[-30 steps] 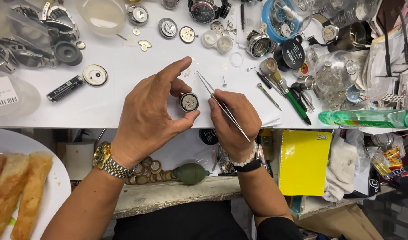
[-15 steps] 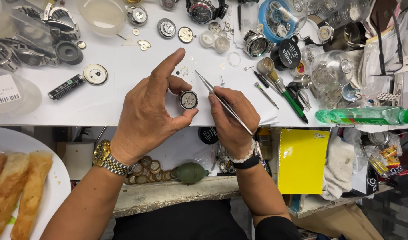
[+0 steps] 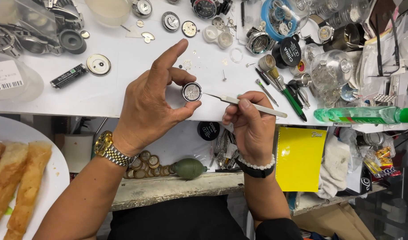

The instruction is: Repairing a watch movement by using tweezers and a probe to precisely position tiny internal components on a cluttered workbench.

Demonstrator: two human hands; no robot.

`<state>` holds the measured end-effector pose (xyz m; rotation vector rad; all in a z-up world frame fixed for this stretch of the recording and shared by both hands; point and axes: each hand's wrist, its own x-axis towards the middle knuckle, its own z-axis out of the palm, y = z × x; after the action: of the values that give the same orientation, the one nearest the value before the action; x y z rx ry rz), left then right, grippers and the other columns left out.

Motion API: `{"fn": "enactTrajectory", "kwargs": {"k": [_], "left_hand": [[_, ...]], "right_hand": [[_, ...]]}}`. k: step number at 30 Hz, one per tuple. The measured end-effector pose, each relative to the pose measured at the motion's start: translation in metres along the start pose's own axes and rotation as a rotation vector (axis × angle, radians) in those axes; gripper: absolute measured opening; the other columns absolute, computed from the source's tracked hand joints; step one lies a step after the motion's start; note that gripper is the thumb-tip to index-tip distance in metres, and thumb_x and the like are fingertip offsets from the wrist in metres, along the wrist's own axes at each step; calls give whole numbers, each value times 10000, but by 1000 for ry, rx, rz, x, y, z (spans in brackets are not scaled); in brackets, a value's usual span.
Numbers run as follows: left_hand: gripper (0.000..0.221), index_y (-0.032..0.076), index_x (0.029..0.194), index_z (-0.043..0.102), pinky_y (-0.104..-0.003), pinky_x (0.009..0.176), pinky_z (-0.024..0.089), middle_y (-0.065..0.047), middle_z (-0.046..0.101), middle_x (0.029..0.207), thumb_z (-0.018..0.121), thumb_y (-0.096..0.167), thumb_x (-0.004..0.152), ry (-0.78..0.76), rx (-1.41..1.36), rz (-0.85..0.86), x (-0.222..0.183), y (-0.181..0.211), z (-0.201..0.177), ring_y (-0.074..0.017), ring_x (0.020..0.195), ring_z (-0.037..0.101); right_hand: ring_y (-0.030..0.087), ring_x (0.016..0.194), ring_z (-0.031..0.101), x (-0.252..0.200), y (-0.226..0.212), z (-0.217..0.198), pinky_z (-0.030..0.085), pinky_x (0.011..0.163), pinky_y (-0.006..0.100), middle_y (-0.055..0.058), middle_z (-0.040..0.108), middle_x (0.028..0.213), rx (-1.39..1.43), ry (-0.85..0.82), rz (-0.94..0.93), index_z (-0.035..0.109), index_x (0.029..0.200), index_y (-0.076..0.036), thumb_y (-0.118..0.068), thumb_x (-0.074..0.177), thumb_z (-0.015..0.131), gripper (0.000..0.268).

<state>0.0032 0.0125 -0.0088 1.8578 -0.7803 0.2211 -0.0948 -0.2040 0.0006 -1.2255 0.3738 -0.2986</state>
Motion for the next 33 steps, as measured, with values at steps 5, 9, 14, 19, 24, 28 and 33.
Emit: {"fn": "enactTrajectory", "kwargs": {"k": [5, 9, 14, 19, 24, 28, 33], "left_hand": [[1026, 125, 1591, 275, -333, 877, 598, -6, 760, 1122, 954, 139, 822, 6, 7, 9, -1, 0, 0, -159, 950, 708], [1011, 132, 1599, 270, -339, 919, 585, 3, 764, 1134, 931, 116, 834, 16, 7, 28, -2, -2, 1, -144, 963, 710], [1005, 144, 1603, 267, -344, 932, 586, 5, 763, 1140, 927, 132, 844, 10, 3, 17, -2, -1, 1, -143, 978, 714], [1008, 142, 1602, 267, -348, 932, 578, 11, 762, 1131, 925, 136, 838, 4, 8, 15, -2, -2, 1, -135, 971, 707], [1013, 139, 1603, 273, -340, 918, 580, 7, 761, 1144, 940, 138, 840, 11, 22, 26, -2, -2, 1, -146, 950, 695], [1025, 135, 1599, 275, -339, 903, 583, -1, 767, 1143, 949, 129, 827, 12, 17, 32, -2, -1, 1, -161, 953, 699], [1024, 135, 1601, 272, -356, 949, 572, -4, 768, 1142, 941, 134, 826, 12, 17, 19, -2, -1, 1, -146, 989, 720]], "right_hand": [[217, 677, 699, 3, 3, 2, 607, 605, 333, 158, 686, 751, -50, 5, -1, 612, 1037, -34, -115, 970, 689, 130], [214, 688, 707, 6, 3, 4, 609, 606, 328, 160, 684, 750, -54, 8, 7, 613, 1030, -30, -113, 965, 697, 135], [211, 698, 709, 5, 4, 3, 612, 613, 325, 158, 682, 754, -60, 6, 12, 613, 1032, -26, -101, 968, 688, 124], [215, 705, 714, 6, 5, 3, 620, 615, 327, 164, 686, 764, -64, 19, 19, 606, 1035, -24, -100, 968, 688, 131], [213, 707, 716, 6, 4, 5, 618, 615, 323, 163, 686, 761, -66, 17, 14, 616, 1027, -20, -97, 964, 695, 127], [216, 710, 718, 5, 5, 4, 623, 623, 325, 168, 692, 771, -74, 19, 12, 608, 1037, -23, -93, 968, 689, 127], [229, 695, 705, 3, 5, 4, 627, 627, 353, 170, 688, 777, -77, -1, -20, 602, 1056, -16, -108, 973, 684, 149]]}}
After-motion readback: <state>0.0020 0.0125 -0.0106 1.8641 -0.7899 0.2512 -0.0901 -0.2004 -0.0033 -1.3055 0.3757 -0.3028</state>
